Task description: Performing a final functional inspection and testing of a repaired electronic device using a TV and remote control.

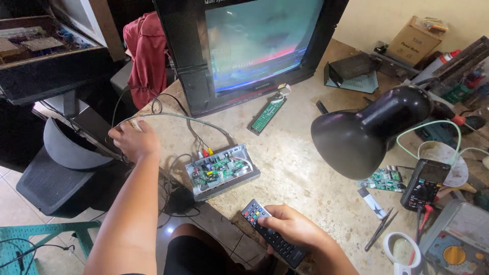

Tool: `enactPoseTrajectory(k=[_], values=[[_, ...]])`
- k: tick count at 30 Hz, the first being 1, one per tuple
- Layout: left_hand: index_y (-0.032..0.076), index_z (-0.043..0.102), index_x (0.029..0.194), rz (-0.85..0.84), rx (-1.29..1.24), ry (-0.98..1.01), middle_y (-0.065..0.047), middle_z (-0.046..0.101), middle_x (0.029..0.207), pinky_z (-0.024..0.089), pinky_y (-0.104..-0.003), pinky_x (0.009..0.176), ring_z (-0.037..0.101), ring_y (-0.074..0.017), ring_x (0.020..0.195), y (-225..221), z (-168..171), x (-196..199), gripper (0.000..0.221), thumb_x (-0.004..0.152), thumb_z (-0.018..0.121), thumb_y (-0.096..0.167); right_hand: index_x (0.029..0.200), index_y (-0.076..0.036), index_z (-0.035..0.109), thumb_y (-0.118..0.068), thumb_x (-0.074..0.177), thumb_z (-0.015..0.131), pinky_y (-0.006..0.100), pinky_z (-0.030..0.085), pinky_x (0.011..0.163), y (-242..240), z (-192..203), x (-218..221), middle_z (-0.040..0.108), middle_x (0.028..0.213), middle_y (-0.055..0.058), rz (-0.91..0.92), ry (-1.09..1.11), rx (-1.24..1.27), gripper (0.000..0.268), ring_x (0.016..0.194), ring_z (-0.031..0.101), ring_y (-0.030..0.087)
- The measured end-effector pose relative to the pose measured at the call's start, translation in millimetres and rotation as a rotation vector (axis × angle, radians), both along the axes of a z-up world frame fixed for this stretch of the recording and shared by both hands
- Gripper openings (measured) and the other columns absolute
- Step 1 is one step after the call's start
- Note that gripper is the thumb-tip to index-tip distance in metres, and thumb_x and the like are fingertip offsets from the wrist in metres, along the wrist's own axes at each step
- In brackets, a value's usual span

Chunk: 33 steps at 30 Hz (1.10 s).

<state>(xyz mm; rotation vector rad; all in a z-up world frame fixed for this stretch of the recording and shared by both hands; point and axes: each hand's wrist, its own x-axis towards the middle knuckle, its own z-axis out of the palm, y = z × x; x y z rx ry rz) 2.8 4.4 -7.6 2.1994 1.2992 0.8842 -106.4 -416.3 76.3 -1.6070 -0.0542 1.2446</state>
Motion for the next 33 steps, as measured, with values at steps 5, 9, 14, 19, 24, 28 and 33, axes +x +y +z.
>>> enactPoseTrajectory(k=[5,9,14,19,24,28,33], values=[[-0.004,0.06,0.127,-0.014,-0.077,0.025,-0.02,0.04,0.134,0.058,-0.055,0.083,0.051,-0.0419,0.118,-6.4,10.3,-3.7,0.045,0.108,0.056,0.036,0.104,-0.002,0.06,-0.022,0.105,0.057,0.032,0.061,0.055,-0.2,0.7,0.8,0.071,0.081,0.017,0.009,-0.007,-0.015,0.02,0.062,0.075,0.026],[-0.003,0.062,0.124,-0.016,-0.044,0.004,-0.02,0.042,0.131,0.057,-0.056,0.082,0.052,-0.0421,0.115,-1.1,1.3,-1.8,0.043,0.107,0.056,0.036,0.102,-0.002,0.058,-0.022,0.105,0.058,0.032,0.06,0.054,-1.1,-2.8,0.1,0.071,0.081,0.019,-0.003,0.004,0.011,0.02,0.062,0.075,0.028],[-0.004,0.062,0.125,-0.013,-0.067,0.007,-0.02,0.042,0.131,0.059,-0.055,0.08,0.053,-0.0422,0.116,-6.1,10.6,-4.2,0.043,0.107,0.058,0.035,0.106,-0.002,0.061,-0.023,0.104,0.057,0.032,0.061,0.055,-2.0,-4.4,0.9,0.073,0.083,0.018,0.006,-0.019,-0.004,0.021,0.062,0.075,0.026],[-0.003,0.061,0.126,-0.007,-0.073,0.028,-0.019,0.04,0.132,0.059,-0.054,0.08,0.053,-0.0408,0.116,-6.8,11.2,-3.9,0.043,0.107,0.058,0.036,0.102,-0.002,0.059,-0.022,0.105,0.058,0.033,0.061,0.053,-0.1,1.2,-0.2,0.071,0.081,0.018,-0.005,-0.007,-0.006,0.02,0.062,0.074,0.027],[-0.004,0.059,0.129,-0.001,-0.076,0.052,-0.021,0.039,0.136,0.057,-0.056,0.086,0.051,-0.0429,0.119,-8.7,14.0,-4.0,0.047,0.108,0.056,0.037,0.101,-0.003,0.059,-0.022,0.105,0.059,0.034,0.062,0.052,-0.3,3.6,-0.7,0.069,0.077,0.016,-0.01,-0.022,-0.015,0.02,0.061,0.075,0.027],[-0.002,0.061,0.128,-0.003,-0.095,0.034,-0.019,0.039,0.136,0.059,-0.055,0.082,0.051,-0.0419,0.119,-7.2,11.1,-3.0,0.043,0.108,0.057,0.035,0.104,-0.003,0.06,-0.023,0.105,0.058,0.033,0.062,0.053,-0.1,3.8,-0.2,0.069,0.08,0.016,-0.002,-0.021,-0.028,0.02,0.062,0.076,0.026],[-0.004,0.063,0.123,-0.007,-0.003,0.003,-0.021,0.043,0.129,0.055,-0.057,0.085,0.054,-0.0436,0.111,4.7,-8.9,2.6,0.042,0.106,0.058,0.035,0.109,-0.004,0.062,-0.024,0.104,0.058,0.033,0.062,0.055,-0.8,2.6,0.4,0.07,0.082,0.016,0.007,-0.016,-0.032,0.021,0.064,0.076,0.025]])
